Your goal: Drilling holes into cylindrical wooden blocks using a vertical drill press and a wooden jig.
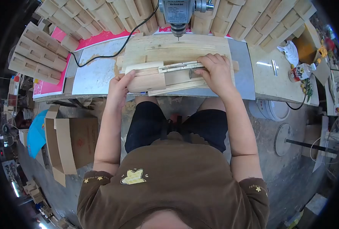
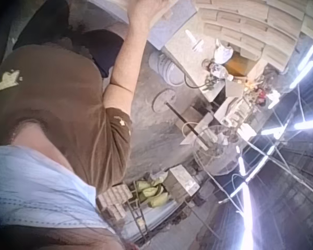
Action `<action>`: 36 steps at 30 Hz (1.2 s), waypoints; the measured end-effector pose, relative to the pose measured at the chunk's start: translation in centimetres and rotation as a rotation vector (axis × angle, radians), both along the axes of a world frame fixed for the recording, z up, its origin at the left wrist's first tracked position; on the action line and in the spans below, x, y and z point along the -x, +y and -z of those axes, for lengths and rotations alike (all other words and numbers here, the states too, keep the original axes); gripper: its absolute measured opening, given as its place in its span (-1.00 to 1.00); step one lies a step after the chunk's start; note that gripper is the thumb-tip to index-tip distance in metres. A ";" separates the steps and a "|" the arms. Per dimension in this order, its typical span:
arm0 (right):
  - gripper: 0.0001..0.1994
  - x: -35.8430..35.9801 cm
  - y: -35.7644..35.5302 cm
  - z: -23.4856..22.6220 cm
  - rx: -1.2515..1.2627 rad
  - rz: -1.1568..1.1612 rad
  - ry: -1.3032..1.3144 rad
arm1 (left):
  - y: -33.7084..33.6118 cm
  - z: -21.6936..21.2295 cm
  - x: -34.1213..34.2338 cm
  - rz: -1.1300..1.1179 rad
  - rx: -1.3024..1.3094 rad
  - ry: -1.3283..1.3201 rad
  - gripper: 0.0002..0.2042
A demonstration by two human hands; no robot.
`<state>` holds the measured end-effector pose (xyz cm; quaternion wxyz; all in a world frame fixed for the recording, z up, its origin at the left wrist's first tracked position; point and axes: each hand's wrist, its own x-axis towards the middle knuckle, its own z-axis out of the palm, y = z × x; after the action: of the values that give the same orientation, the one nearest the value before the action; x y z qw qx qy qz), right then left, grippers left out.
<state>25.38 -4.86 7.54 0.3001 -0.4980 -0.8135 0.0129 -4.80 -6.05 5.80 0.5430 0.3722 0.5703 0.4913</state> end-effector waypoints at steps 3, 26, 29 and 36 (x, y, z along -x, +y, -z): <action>-0.72 0.3 -0.1 0.3 -0.030 0.032 -0.006 | 0.4 0.1 -1.0 0.075 0.046 -0.045 -0.66; -0.57 -1.7 2.7 2.2 -0.159 0.258 0.088 | 1.5 5.4 -7.1 0.130 -0.772 0.912 -0.31; -0.58 -1.4 4.4 2.4 -0.154 0.315 0.075 | 3.5 4.9 -7.3 0.099 -0.704 1.049 -0.31; -0.55 1.2 4.9 2.6 -0.105 0.311 0.120 | 6.0 5.8 -4.1 0.150 -0.617 0.943 -0.41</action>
<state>24.23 0.06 4.98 0.3720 -0.5998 -0.7069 -0.0465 -0.69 -0.01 0.02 0.1290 0.7324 0.5530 0.3757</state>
